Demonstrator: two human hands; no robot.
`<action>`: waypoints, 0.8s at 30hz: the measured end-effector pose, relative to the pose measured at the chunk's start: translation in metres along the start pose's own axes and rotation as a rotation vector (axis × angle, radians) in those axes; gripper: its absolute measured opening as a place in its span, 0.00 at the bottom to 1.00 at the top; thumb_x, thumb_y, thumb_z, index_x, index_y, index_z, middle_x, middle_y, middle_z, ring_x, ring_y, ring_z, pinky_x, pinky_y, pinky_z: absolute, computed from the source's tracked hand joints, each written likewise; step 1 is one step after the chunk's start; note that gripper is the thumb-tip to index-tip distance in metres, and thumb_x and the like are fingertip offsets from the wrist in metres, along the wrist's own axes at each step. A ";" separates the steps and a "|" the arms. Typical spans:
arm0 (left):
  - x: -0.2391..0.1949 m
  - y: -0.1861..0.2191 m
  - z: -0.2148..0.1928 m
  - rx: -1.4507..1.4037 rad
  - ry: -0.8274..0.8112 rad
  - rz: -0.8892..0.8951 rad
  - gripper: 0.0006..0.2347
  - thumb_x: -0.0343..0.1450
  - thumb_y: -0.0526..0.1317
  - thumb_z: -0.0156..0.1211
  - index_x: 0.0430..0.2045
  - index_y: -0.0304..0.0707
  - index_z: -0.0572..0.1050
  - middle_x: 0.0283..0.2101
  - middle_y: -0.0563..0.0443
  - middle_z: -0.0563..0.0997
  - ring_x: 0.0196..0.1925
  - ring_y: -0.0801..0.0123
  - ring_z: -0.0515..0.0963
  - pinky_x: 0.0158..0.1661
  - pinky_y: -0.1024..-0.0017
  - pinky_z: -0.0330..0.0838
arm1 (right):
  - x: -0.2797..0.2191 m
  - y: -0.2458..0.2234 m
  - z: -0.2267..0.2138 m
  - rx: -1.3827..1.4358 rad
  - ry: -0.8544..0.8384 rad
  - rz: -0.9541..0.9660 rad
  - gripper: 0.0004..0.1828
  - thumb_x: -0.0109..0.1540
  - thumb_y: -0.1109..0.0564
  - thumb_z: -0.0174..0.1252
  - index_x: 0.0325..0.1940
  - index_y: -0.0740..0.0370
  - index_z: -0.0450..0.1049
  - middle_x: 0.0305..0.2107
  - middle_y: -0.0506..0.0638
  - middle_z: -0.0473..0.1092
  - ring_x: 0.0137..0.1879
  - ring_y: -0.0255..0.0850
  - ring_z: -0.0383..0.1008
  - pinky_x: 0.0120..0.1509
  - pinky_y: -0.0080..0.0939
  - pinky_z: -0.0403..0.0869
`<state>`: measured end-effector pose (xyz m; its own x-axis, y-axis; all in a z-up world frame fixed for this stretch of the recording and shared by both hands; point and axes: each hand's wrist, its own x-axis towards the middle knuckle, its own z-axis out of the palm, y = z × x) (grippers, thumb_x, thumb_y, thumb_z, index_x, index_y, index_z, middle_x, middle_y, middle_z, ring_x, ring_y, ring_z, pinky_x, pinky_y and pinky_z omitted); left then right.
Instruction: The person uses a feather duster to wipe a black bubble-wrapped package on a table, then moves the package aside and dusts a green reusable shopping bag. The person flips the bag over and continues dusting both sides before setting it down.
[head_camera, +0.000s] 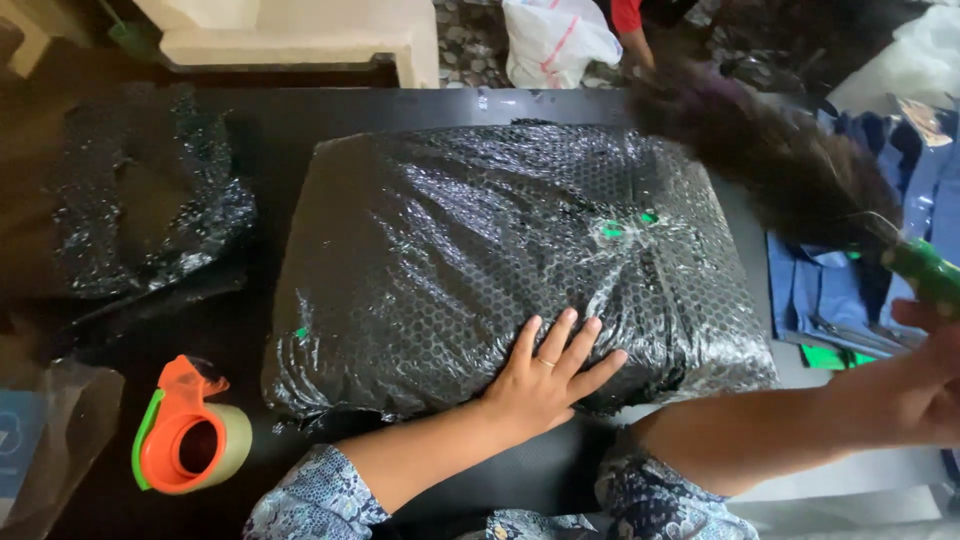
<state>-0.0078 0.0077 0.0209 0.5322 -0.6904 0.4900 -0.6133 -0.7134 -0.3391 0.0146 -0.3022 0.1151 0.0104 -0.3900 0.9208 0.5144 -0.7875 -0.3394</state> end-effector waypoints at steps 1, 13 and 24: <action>0.000 0.000 -0.001 -0.005 0.001 0.006 0.63 0.55 0.73 0.77 0.76 0.49 0.38 0.77 0.45 0.59 0.77 0.48 0.63 0.66 0.49 0.66 | 0.001 0.006 0.001 -0.007 0.001 0.000 0.14 0.80 0.62 0.56 0.45 0.81 0.74 0.32 0.73 0.76 0.33 0.59 0.78 0.44 0.56 0.75; -0.001 -0.001 -0.001 0.052 -0.054 0.034 0.60 0.53 0.77 0.73 0.76 0.56 0.42 0.77 0.44 0.57 0.77 0.46 0.58 0.66 0.44 0.62 | 0.017 -0.026 0.024 0.279 -0.443 -0.026 0.15 0.79 0.67 0.50 0.68 0.65 0.54 0.56 0.66 0.60 0.56 0.59 0.67 0.63 0.53 0.69; -0.001 -0.001 0.000 0.051 -0.087 0.030 0.60 0.55 0.77 0.71 0.76 0.56 0.41 0.77 0.44 0.55 0.78 0.45 0.56 0.67 0.44 0.59 | 0.012 -0.041 0.023 0.268 -0.169 -0.130 0.19 0.73 0.63 0.56 0.65 0.59 0.58 0.52 0.63 0.60 0.51 0.57 0.60 0.57 0.53 0.63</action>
<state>-0.0078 0.0092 0.0210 0.5636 -0.7181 0.4083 -0.6008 -0.6956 -0.3940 0.0136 -0.2634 0.1446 0.0603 -0.1929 0.9794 0.7274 -0.6634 -0.1754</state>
